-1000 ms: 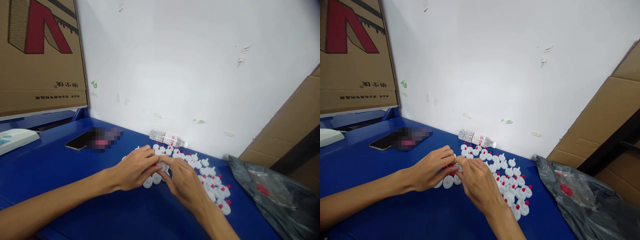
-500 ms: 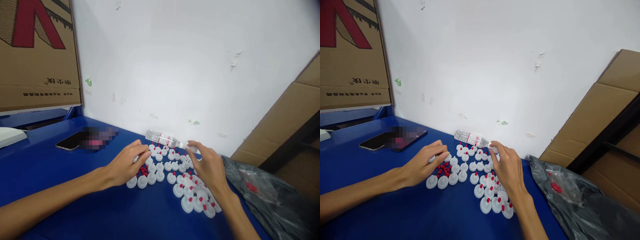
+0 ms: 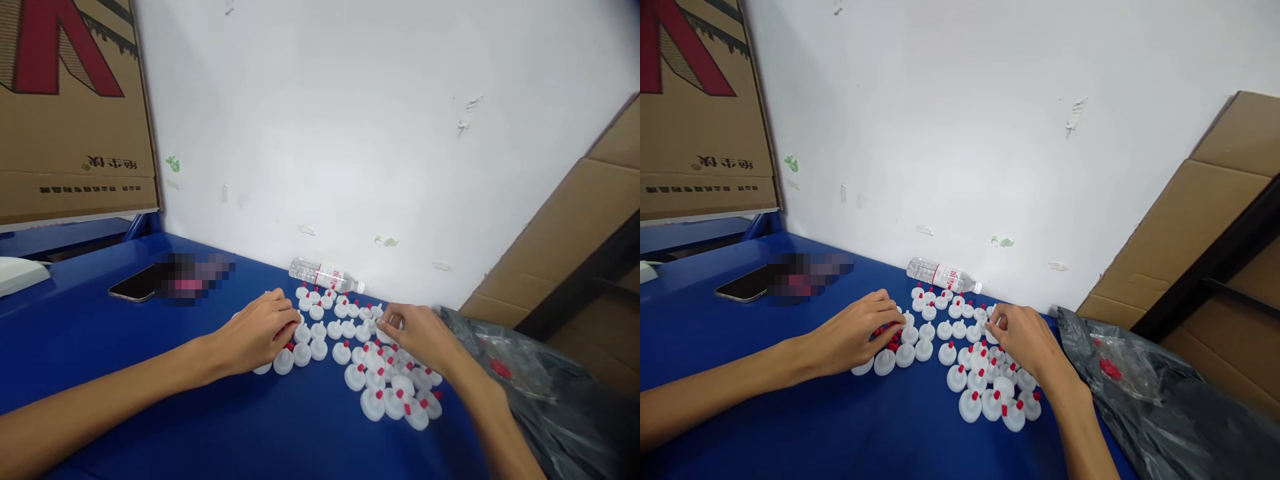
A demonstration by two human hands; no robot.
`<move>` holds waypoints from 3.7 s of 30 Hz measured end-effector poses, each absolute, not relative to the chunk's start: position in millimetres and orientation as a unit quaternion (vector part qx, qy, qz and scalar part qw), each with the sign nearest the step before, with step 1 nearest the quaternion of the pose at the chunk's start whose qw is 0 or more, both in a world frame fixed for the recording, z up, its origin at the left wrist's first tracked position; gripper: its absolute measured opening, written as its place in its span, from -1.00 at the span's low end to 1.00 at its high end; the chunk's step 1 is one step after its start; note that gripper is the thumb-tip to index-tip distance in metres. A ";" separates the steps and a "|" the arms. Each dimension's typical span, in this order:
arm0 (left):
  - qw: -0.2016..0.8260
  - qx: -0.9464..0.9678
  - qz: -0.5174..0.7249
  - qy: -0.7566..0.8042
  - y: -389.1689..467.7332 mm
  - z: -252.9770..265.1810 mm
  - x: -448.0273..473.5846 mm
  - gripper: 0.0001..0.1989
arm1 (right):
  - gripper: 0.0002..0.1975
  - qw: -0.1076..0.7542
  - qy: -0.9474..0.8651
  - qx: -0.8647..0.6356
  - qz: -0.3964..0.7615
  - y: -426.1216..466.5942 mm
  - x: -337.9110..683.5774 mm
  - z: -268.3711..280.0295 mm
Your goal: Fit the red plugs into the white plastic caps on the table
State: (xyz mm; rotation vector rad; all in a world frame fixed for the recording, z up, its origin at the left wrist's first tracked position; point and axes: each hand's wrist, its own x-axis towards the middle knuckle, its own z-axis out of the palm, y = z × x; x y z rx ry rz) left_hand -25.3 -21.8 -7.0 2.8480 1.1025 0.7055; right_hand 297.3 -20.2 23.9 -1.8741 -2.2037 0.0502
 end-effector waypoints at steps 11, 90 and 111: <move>-0.006 0.912 0.225 0.344 -18.2 -10.0 -27.6 -0.78 | -0.88 0.084 -0.753 -0.652 0.039 -12.2 306.7 15.2; 0.115 0.856 0.327 0.383 -21.6 5.6 -26.7 -0.70 | -0.76 0.201 -0.784 -0.584 -0.059 -28.5 295.5 35.3; 0.046 0.880 0.266 0.391 -19.1 -1.0 -28.2 -0.76 | -0.80 0.080 -0.792 -0.597 0.103 -23.9 294.6 25.1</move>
